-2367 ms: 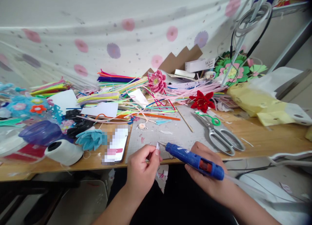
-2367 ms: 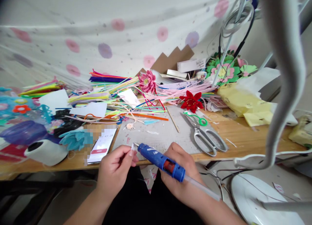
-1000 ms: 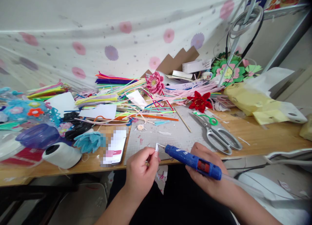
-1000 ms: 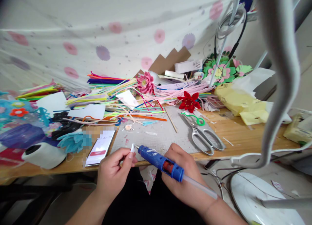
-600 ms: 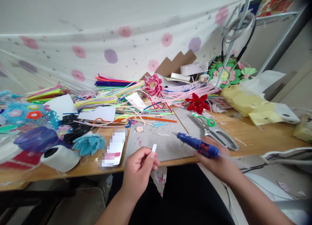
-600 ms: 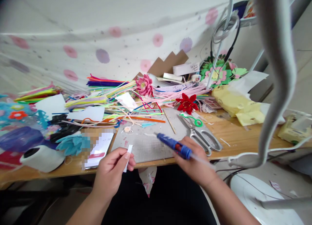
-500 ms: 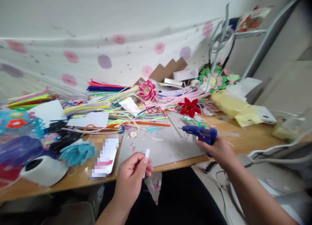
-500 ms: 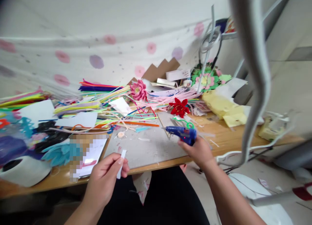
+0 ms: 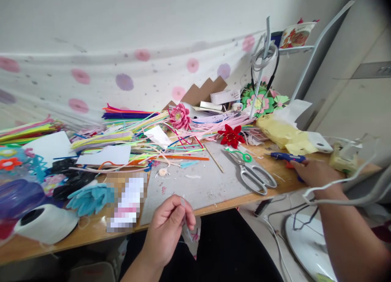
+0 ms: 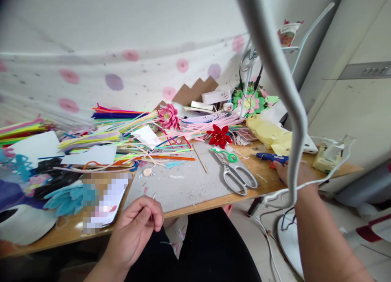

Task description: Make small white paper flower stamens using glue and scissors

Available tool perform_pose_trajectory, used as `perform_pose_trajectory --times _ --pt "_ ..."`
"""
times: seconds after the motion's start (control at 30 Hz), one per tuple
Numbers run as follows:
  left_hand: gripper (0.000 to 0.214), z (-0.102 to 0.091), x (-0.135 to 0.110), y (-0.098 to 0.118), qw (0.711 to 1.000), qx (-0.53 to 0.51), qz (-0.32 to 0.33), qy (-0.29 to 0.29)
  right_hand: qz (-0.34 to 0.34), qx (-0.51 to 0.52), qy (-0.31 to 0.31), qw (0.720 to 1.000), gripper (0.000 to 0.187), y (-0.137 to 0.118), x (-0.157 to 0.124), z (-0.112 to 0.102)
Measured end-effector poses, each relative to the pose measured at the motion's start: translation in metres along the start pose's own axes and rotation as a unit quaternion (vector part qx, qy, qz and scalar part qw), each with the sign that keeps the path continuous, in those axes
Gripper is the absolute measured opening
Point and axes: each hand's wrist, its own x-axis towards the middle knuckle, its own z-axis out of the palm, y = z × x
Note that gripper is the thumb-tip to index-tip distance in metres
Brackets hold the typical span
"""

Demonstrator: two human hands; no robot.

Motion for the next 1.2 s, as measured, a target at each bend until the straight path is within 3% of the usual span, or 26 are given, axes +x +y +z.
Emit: perform_pose_trajectory --times 0.1,0.17,0.23,0.27,0.3,0.37,0.43,0.53,0.63,0.83,0.9,1.0,1.07,1.2 --pt "0.019 0.003 0.001 -0.001 0.996 -0.061 0.022 -0.057 0.014 0.032 0.020 0.999 0.027 -0.037 -0.027 0.034" --pt "0.018 0.005 0.001 0.000 0.993 -0.085 0.035 -0.077 0.001 0.075 -0.039 0.996 0.023 -0.078 -0.053 0.068" --pt "0.017 0.007 0.000 0.000 0.991 -0.096 0.044 -0.088 -0.021 0.150 -0.171 0.974 0.025 -0.125 -0.080 0.101" --pt "0.017 0.007 -0.001 0.000 0.990 -0.095 0.047 -0.088 0.006 0.252 -0.279 0.927 0.025 -0.148 -0.092 0.114" --pt "0.018 0.007 -0.002 0.000 0.991 -0.092 0.047 -0.086 0.041 0.340 -0.347 0.873 0.025 -0.167 -0.102 0.125" --pt "0.020 0.005 -0.004 -0.002 0.993 -0.082 0.040 -0.077 0.121 0.473 -0.376 0.788 0.022 -0.196 -0.116 0.141" --pt "0.023 0.001 -0.005 -0.005 0.995 -0.070 0.030 -0.064 0.207 0.546 -0.361 0.727 0.016 -0.210 -0.123 0.151" --pt "0.029 -0.004 -0.007 -0.010 0.997 -0.054 0.012 -0.046 0.306 0.587 -0.333 0.671 0.016 -0.217 -0.127 0.160" --pt "0.032 -0.005 -0.008 -0.013 0.998 -0.058 -0.006 -0.033 0.349 0.602 -0.312 0.647 0.015 -0.219 -0.129 0.164" --pt "0.030 0.001 -0.008 -0.013 0.995 -0.084 -0.034 -0.032 0.326 0.618 -0.319 0.640 0.014 -0.224 -0.127 0.161" --pt "0.028 0.001 -0.006 -0.013 0.996 -0.069 -0.042 -0.022 0.312 0.617 -0.296 0.659 0.016 -0.220 -0.119 0.157" --pt "0.024 -0.001 -0.003 -0.012 0.996 0.057 -0.046 0.043 0.243 0.596 -0.236 0.728 0.015 -0.209 -0.106 0.149" --pt "0.022 -0.004 -0.002 -0.010 0.980 0.170 -0.041 0.096 0.172 0.558 -0.220 0.781 0.011 -0.201 -0.100 0.144" --pt "0.023 -0.003 -0.001 -0.004 0.951 0.289 -0.045 0.103 0.051 0.411 -0.269 0.869 0.011 -0.191 -0.100 0.136"
